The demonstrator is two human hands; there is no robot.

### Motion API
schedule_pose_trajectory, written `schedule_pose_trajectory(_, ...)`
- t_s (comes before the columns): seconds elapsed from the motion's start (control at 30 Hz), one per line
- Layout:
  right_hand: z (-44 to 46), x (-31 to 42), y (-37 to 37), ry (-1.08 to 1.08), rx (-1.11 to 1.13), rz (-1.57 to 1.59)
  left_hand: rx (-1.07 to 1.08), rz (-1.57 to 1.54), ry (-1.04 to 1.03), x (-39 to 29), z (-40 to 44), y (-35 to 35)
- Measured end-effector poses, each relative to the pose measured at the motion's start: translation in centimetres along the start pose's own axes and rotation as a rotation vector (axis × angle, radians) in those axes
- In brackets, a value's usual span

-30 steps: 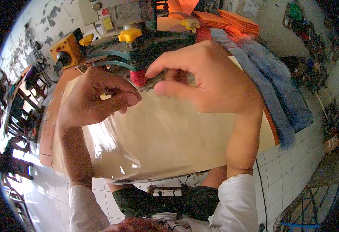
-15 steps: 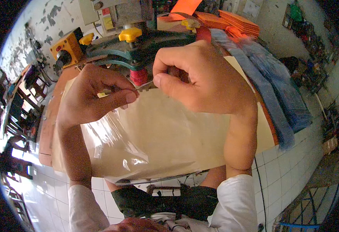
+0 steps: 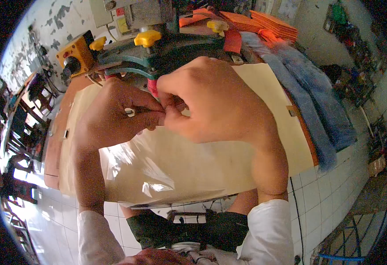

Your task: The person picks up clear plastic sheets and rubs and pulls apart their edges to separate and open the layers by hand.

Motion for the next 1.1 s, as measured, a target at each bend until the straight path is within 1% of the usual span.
schedule_pose_trajectory(0.07, 0.3, 0.4, 0.1, -0.005, -0.015, -0.003, -0.073, 0.015, -0.083, 0.2, -0.1, -0.1)
schedule_pose_trajectory(0.2, 0.4, 0.5, 0.3, -0.023, -0.075, 0.014, -0.11, 0.038, -0.116, -0.8, -0.5, 0.4)
schedule_pose_trajectory(0.27, 0.3, 0.3, 0.6, -0.016, -0.096, 0.031, -0.174, 0.132, -0.258, -1.2, -0.7, 0.6)
schedule_pose_trajectory(0.3, 0.3, 0.1, 0.8, -0.009, -0.119, 0.048, -0.173, 0.132, -0.258, -1.1, -0.8, 0.6)
schedule_pose_trajectory(0.37, 0.0, -0.4, 1.5, -0.036, -0.102, 0.067, -0.226, 0.024, -0.254, -1.0, -1.0, 0.8)
schedule_pose_trajectory(0.43, -0.3, -0.8, 2.0, -0.061, -0.085, 0.085, -0.223, -0.002, -0.253, -0.7, -0.9, 1.0)
schedule_pose_trajectory(0.53, -0.6, -1.2, 2.6, -0.1, -0.136, 0.075, -0.235, -0.05, -0.229, -0.5, -1.0, 1.1)
schedule_pose_trajectory(0.6, -0.5, -1.2, 2.7, -0.074, -0.061, 0.067, -0.248, -0.075, -0.205, -0.3, -0.9, 1.2)
schedule_pose_trajectory(0.67, -0.6, -1.7, 2.6, -0.069, -0.073, 0.125, -0.19, -0.09, -0.137, -0.1, -0.8, 1.1)
schedule_pose_trajectory(0.7, -0.6, -1.9, 2.5, -0.066, -0.085, 0.182, -0.192, -0.09, -0.136, -0.3, -0.9, 1.2)
schedule_pose_trajectory(0.73, -0.6, -2.0, 2.3, -0.065, -0.084, 0.182, -0.178, -0.07, -0.093, -0.4, -0.9, 1.3)
schedule_pose_trajectory(0.77, -0.5, -1.8, 2.0, 0.018, -0.084, 0.229, -0.165, -0.051, -0.049, -0.4, -0.9, 1.3)
schedule_pose_trajectory(0.8, -0.3, -1.6, 1.8, 0.101, -0.083, 0.275, -0.167, -0.052, -0.049, -0.4, -0.8, 1.3)
schedule_pose_trajectory(0.83, -0.2, -1.3, 1.8, 0.101, -0.081, 0.275, -0.14, -0.066, -0.041, -0.3, -0.7, 1.2)
schedule_pose_trajectory(0.9, -0.1, -0.3, 1.5, 0.071, -0.009, 0.209, -0.112, -0.082, -0.033, -0.3, -0.5, 1.0)
schedule_pose_trajectory(1.0, 0.0, 0.0, 0.9, 0.038, 0.03, 0.215, -0.069, -0.102, 0.016, -0.3, -0.5, 0.9)
schedule_pose_trajectory(1.1, 0.1, 0.0, 0.7, 0.025, 0.01, 0.194, -0.047, -0.055, 0.004, -0.1, -0.5, 0.7)
Point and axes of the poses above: each hand's wrist, its own z-axis towards the middle knuckle, its own y-axis out of the back of the hand, x = y × z, the point moved 3 cm from there along z, towards the middle knuckle, and after that the axes turned 1 degree about y, right-handed, at the moved point
